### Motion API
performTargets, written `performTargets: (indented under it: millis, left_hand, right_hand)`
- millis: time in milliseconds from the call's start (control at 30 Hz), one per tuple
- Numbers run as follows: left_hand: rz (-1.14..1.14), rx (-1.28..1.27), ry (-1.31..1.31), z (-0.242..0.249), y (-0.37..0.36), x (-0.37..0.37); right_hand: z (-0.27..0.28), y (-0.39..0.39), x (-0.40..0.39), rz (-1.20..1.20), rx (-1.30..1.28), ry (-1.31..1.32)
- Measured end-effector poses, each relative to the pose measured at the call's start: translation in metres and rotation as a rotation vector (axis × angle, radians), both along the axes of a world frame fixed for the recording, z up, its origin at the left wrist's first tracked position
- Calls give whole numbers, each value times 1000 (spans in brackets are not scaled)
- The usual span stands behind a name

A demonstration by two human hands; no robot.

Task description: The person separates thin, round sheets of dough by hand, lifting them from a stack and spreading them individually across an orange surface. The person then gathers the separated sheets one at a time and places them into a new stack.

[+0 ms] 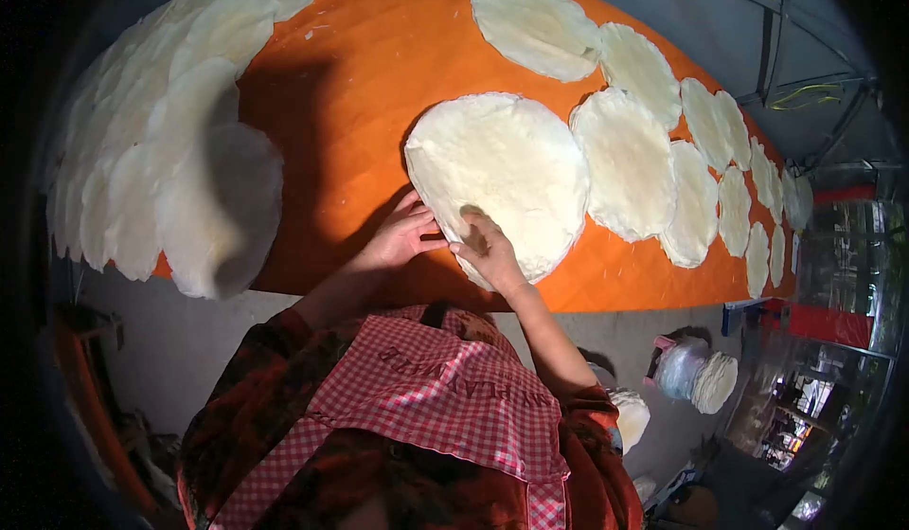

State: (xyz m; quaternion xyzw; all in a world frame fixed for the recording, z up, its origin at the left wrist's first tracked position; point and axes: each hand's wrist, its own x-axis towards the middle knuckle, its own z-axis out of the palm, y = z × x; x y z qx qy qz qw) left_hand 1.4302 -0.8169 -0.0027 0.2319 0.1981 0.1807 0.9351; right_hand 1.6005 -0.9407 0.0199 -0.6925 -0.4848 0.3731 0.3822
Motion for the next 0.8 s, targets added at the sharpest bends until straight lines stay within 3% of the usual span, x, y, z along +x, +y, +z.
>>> performTargets:
  millis: [200,300,400,733,800]
  left_hand:
    - [66,71,107,4,-7,15]
    - [47,117,124,13,-7,17]
    - [52,178,144,15,-8,25]
    - [128,211,129,29,-11,37]
    - [115,257,253,40,-13,41]
  right_hand:
    - [1,3,9,-88,-5,141]
    - [8,6,4,-104,0,121]
    - [19,19,0,-72,93,-64]
    - [28,47,24,-218,34,197]
    - [27,44,23,-251,27,196]
